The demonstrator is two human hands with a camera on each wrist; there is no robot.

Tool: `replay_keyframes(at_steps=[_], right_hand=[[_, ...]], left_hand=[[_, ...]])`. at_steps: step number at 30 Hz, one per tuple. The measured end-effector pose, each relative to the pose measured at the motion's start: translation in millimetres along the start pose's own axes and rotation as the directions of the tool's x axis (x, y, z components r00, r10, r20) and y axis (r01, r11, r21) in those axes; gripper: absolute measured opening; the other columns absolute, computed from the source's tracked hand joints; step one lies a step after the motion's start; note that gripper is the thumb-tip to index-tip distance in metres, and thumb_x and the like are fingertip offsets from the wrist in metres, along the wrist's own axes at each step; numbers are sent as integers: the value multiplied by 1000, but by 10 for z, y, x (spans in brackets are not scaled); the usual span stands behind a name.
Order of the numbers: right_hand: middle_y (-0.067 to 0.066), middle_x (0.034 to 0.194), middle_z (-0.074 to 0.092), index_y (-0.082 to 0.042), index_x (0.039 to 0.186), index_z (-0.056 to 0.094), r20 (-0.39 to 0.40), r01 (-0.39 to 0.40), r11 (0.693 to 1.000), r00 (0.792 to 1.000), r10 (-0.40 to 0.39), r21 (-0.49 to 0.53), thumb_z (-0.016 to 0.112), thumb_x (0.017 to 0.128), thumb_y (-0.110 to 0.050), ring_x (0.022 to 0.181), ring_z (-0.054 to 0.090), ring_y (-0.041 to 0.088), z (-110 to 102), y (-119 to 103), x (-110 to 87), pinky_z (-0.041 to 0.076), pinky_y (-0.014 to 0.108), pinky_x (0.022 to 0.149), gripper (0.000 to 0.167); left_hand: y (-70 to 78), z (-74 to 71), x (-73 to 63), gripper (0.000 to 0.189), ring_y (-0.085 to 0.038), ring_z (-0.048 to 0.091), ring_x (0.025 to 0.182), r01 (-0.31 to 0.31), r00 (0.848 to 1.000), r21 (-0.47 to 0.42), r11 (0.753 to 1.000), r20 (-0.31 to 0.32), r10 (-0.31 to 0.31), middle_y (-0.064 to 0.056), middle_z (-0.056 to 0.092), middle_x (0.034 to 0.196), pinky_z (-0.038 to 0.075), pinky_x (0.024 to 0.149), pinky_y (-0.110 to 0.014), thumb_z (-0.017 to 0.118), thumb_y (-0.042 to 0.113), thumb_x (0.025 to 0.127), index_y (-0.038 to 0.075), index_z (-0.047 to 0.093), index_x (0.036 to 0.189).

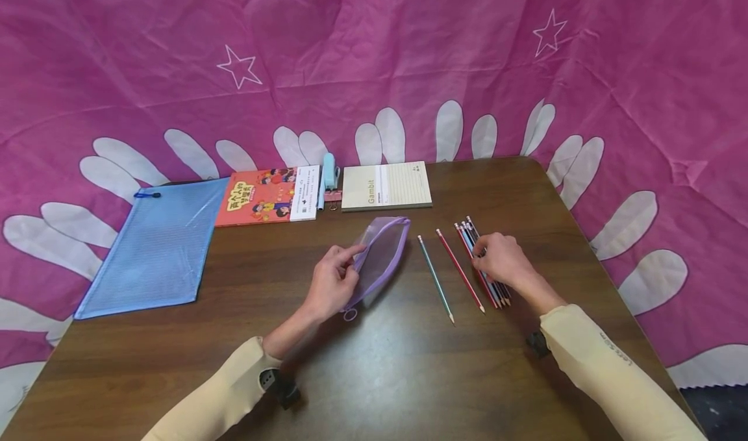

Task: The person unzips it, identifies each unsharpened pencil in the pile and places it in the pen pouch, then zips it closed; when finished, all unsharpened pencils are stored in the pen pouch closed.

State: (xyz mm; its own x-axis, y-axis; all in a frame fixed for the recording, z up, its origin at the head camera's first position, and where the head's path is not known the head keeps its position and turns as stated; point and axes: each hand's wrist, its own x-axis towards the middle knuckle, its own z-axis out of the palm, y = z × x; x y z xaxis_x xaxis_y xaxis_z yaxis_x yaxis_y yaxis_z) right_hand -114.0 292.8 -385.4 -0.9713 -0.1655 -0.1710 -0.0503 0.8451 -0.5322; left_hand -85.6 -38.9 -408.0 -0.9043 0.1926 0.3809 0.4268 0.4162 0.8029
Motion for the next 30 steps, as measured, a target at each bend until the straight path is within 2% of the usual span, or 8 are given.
replay_keyframes(at_steps=[12, 19, 26, 30], right_hand=[[2, 55, 59, 5, 109, 64, 22, -56, 997, 998, 58, -50, 68, 89, -11, 48, 60, 16, 65, -60, 37, 47, 34, 49, 26], [7, 68, 65, 5, 117, 62, 23, -98, 991, 995, 100, -88, 68, 91, -13, 54, 62, 17, 125, -130, 56, 47, 38, 49, 33], [22, 92, 65, 3, 126, 60, -17, -84, 981, 996, 82, -174, 69, 89, -13, 59, 57, 25, 180, -174, 81, 46, 39, 47, 41], [22, 91, 65, 2, 128, 60, -24, -80, 977, 997, 77, -196, 69, 89, -12, 58, 55, 26, 192, -200, 85, 44, 39, 46, 43]], left_hand=[[6, 1, -4, 50, -14, 48, 68, -17, 1000, 15, 1000, 1, 17, -6, 50, 80, 45, 59, -25, 53, -13, 74, -4, 69, 120], [-2, 1, -6, 49, -14, 48, 68, -11, 1000, 28, 1000, -1, 11, -5, 50, 81, 44, 59, -26, 54, -13, 75, -3, 69, 120], [-2, -4, -7, 50, -14, 48, 68, -6, 1000, 27, 1000, -1, 6, -4, 49, 80, 45, 60, -26, 54, -13, 74, -3, 69, 121], [3, -13, -7, 50, -13, 48, 68, -2, 1000, 26, 1000, 0, 2, -5, 50, 80, 44, 60, -26, 53, -13, 75, -2, 69, 121]])
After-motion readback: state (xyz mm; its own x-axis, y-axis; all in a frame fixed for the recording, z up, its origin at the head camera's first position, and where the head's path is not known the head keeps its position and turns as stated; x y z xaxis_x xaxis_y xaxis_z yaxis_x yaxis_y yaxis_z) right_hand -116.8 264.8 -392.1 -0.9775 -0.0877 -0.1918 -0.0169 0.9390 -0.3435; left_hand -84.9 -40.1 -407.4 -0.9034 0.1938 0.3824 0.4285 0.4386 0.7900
